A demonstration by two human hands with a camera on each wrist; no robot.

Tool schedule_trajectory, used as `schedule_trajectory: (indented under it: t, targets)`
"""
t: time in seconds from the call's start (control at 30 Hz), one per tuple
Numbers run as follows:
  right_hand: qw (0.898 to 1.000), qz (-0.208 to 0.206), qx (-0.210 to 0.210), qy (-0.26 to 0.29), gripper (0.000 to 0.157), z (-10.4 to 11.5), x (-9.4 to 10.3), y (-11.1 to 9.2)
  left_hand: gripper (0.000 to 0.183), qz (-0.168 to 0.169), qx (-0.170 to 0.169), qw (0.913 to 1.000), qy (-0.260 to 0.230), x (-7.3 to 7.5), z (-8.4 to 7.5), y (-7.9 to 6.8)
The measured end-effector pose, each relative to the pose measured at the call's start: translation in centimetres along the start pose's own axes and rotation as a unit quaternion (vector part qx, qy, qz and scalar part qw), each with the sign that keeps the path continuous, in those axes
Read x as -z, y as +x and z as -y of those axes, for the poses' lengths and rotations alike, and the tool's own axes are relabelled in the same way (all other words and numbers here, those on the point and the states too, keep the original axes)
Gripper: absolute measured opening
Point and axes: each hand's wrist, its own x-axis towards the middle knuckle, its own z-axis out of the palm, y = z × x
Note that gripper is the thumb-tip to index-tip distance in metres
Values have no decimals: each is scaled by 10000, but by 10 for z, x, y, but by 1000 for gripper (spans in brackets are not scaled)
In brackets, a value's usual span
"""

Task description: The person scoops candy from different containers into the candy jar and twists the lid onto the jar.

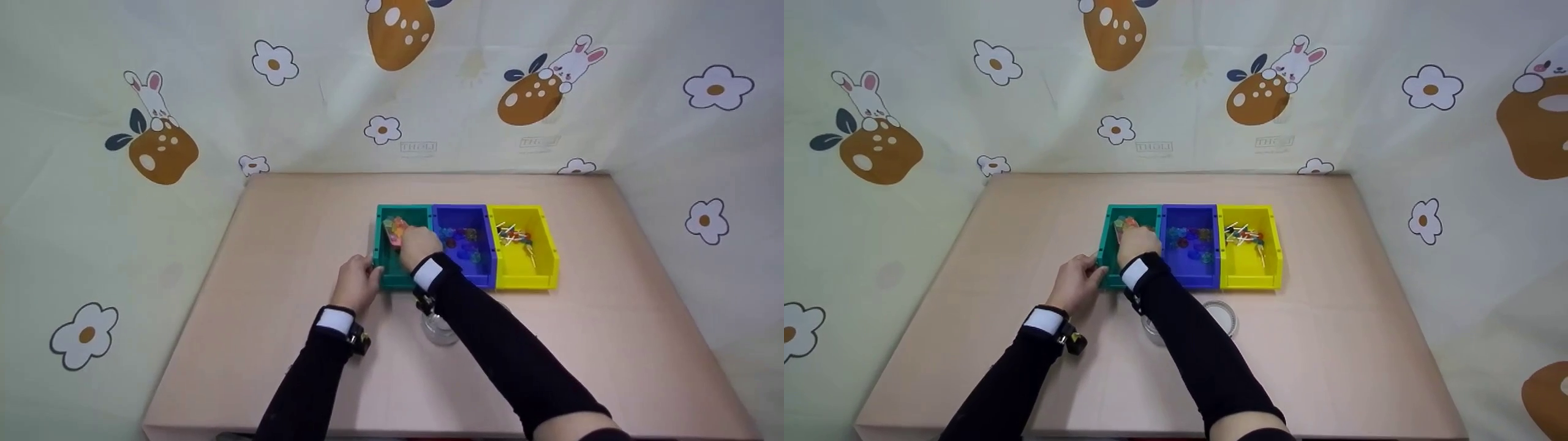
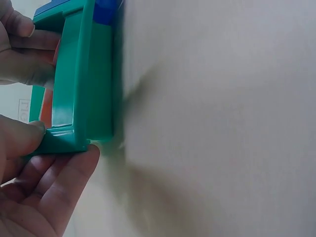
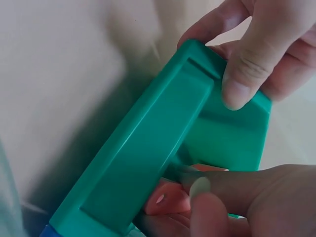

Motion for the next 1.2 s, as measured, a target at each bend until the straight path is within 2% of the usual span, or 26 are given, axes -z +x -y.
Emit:
schedule_trajectory:
  t: [0.07,0.23,0.5,0.67,0.77,0.87,1.0,1.2]
  targets:
    - [10000,34,-6,39,26,-1,1,-2,17,36,90,10000,-24,0,0,0]
    - [9999,33,25,135,23,-3,4,-5,16,102,317,9994,-59,-1,-1,1]
    - [9991,-300,201,224,19,-8,7,-12,19,-33,49,10000,-26,-2,-1,0]
    - [9989,-197,173,380,22,-12,11,-20,22,59,196,9997,-110,-1,0,-1]
    - [9988,-71,32,486,24,-15,17,-25,17,41,168,9998,-128,-2,1,-1]
    - [9973,-8,-114,719,21,-23,25,-32,19,68,203,9996,-173,-2,0,-1]
    - [9945,-117,-132,1036,15,-36,37,-43,25,105,253,9995,-158,-3,-1,-1]
    - [9905,-231,-229,1335,18,-53,57,-58,16,88,324,9994,-119,-4,-1,0]
